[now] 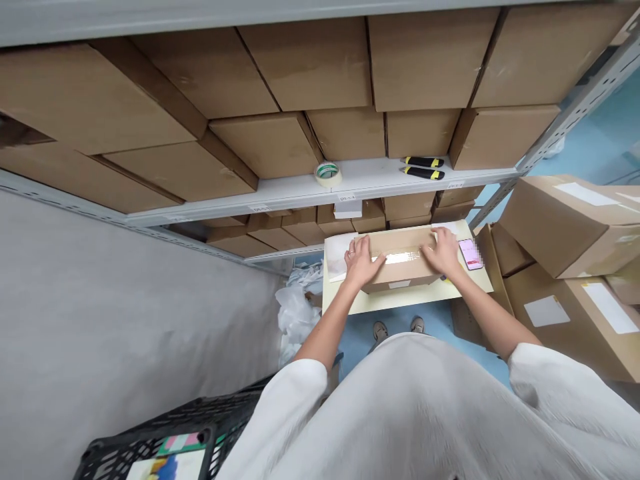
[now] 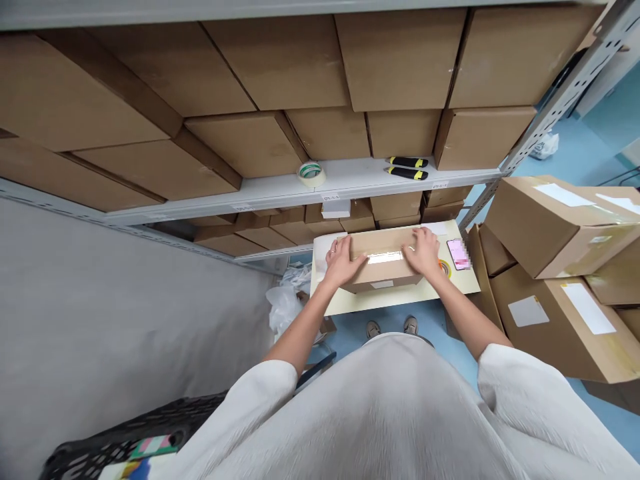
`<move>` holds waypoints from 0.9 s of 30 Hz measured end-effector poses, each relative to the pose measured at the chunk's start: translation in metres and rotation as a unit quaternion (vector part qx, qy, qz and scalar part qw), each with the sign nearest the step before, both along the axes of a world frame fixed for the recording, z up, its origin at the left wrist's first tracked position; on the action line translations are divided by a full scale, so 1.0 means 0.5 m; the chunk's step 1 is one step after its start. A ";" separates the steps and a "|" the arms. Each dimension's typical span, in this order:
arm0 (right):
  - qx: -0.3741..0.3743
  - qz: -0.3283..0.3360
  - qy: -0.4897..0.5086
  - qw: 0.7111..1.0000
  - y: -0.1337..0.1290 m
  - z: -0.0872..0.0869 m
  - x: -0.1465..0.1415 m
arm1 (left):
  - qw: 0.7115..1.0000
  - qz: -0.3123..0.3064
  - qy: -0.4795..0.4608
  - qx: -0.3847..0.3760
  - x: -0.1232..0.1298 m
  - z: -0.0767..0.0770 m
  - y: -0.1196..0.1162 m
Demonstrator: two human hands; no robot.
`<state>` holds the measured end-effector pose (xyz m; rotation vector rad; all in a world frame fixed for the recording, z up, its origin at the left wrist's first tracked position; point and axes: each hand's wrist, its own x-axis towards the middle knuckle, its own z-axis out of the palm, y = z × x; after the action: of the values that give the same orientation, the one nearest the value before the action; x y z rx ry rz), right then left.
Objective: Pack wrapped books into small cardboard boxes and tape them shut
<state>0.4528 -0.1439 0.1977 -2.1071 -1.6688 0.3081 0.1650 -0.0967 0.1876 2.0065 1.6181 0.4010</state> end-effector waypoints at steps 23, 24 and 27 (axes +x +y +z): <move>-0.012 -0.085 0.011 0.996 -0.015 0.050 -0.016 | 0.986 0.099 -0.090 0.100 -0.003 0.037 -0.017; -0.005 -0.087 0.019 0.996 -0.019 0.055 -0.012 | 0.986 0.102 -0.086 0.103 -0.002 0.044 -0.019; 0.010 -0.089 0.028 0.996 -0.030 0.063 0.004 | 0.987 0.104 -0.091 0.086 0.001 0.055 -0.029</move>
<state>0.4549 -0.1589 0.2290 -2.1924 -1.4350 0.2897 0.1657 -0.1113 0.2150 1.8642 1.7309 0.8037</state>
